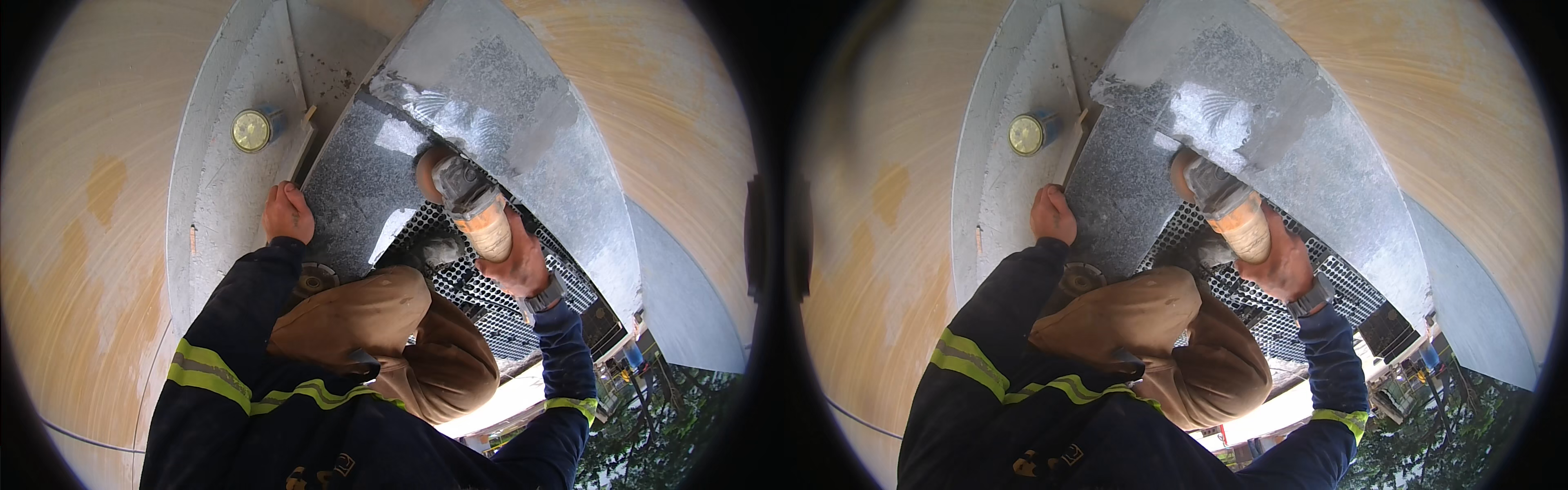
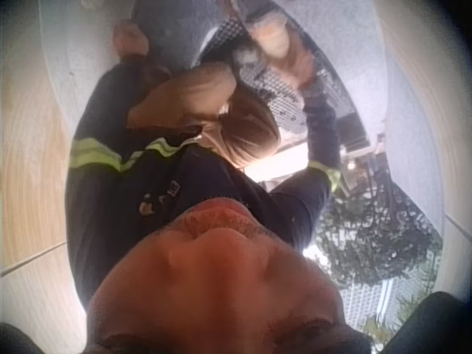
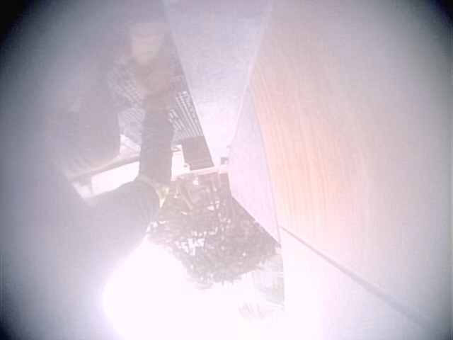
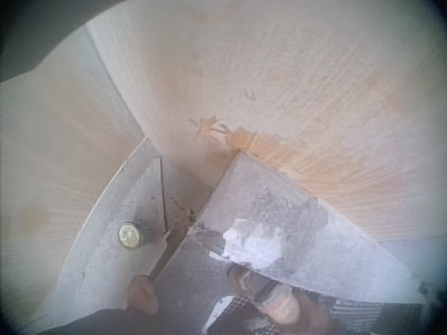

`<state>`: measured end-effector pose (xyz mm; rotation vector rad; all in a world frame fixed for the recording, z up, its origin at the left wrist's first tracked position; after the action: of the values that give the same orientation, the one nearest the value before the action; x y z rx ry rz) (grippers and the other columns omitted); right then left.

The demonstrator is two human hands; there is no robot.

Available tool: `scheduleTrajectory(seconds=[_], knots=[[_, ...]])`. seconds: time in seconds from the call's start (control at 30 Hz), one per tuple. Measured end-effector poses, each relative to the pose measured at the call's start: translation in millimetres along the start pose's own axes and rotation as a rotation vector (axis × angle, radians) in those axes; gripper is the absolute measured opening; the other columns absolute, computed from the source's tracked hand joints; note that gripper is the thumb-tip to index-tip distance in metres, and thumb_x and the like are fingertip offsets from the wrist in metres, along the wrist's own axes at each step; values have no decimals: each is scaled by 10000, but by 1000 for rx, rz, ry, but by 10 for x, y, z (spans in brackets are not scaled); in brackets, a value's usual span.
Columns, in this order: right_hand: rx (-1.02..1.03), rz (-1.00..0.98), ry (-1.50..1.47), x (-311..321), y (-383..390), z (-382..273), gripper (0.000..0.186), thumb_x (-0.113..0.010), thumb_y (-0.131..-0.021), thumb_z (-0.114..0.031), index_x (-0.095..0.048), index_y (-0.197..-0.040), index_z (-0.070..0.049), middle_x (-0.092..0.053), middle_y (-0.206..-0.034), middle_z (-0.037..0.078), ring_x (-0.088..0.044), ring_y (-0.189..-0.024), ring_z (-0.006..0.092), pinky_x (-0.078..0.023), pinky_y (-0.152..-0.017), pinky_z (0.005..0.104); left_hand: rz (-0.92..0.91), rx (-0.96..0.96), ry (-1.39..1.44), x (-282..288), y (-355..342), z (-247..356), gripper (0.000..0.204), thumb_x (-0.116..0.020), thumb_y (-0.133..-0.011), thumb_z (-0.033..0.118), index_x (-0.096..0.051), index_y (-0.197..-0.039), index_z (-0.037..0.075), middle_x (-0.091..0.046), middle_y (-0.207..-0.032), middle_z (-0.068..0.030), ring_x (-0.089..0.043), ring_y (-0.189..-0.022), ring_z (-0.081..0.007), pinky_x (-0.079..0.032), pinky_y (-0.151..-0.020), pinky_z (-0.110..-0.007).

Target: The person uses an angle grinder to smooth a concrete surface. They hold the tool with both hands and move it along the edge of a concrete structure, generating dust as they work.

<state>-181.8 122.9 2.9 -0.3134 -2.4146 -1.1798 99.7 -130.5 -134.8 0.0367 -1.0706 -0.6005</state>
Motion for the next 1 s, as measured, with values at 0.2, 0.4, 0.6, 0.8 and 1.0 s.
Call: scheduleTrajectory(seconds=[0.2, 0.4, 0.6, 0.8, 1.0], knots=[[58, 42, 27, -27, 0, -16, 882, -806, -699, -211, -375, -1448, -35, -714, -1020, 238, -736, -892, 369, -617, -794, 428, 1, -4, -8, -7, -3, 2, 310, -387, -1010, 220, -614, -924, 27, -631, -928, -196, -603, -863, -440, -483, -757, -531], [9, 37, 6, -40, -17, -59, 859, -806, -696, -197, -397, -1434, -34, -713, -1012, 239, -737, -877, 363, -619, -781, 421, 4, -8, -15, -3, -1, 2, 302, -393, -1006, 215, -614, -919, 28, -627, -916, -195, -601, -858, -439, -483, -755, -533], [112, 71, -37, -132, 18, -41, 831, -801, -699, -172, -408, -1418, -35, -714, -1019, 230, -736, -889, 364, -616, -783, 420, -9, -11, 0, -10, -4, 2, 314, -383, -1010, 224, -615, -927, 29, -625, -931, -195, -601, -861, -442, -481, -759, -538], [42, 41, -46, -76, -45, -150, 834, -801, -695, -166, -407, -1416, -30, -714, -1015, 233, -736, -890, 367, -610, -787, 434, -84, -25, 26, -16, -34, -66, 338, -365, -1019, 243, -610, -957, 18, -610, -959, -226, -594, -864, -461, -476, -770, -548], [83, 73, 20, -101, 9, -137, 847, -807, -689, -171, -397, -1417, -29, -717, -997, 224, -735, -886, 368, -610, -775, 428, -141, -43, 75, -23, -70, -88, 351, -354, -1023, 242, -601, -974, -2, -591, -946, -261, -581, -848, -482, -469, -764, -548]])
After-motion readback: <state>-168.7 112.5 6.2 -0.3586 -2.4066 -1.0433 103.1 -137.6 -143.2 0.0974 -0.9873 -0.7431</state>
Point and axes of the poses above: each hand's wrist, its own y-axis away from the middle knuckle, its own x-axis out of the back of the hand, z = x × y, the point moved 2 cm from there along -y, towards the middle knuckle
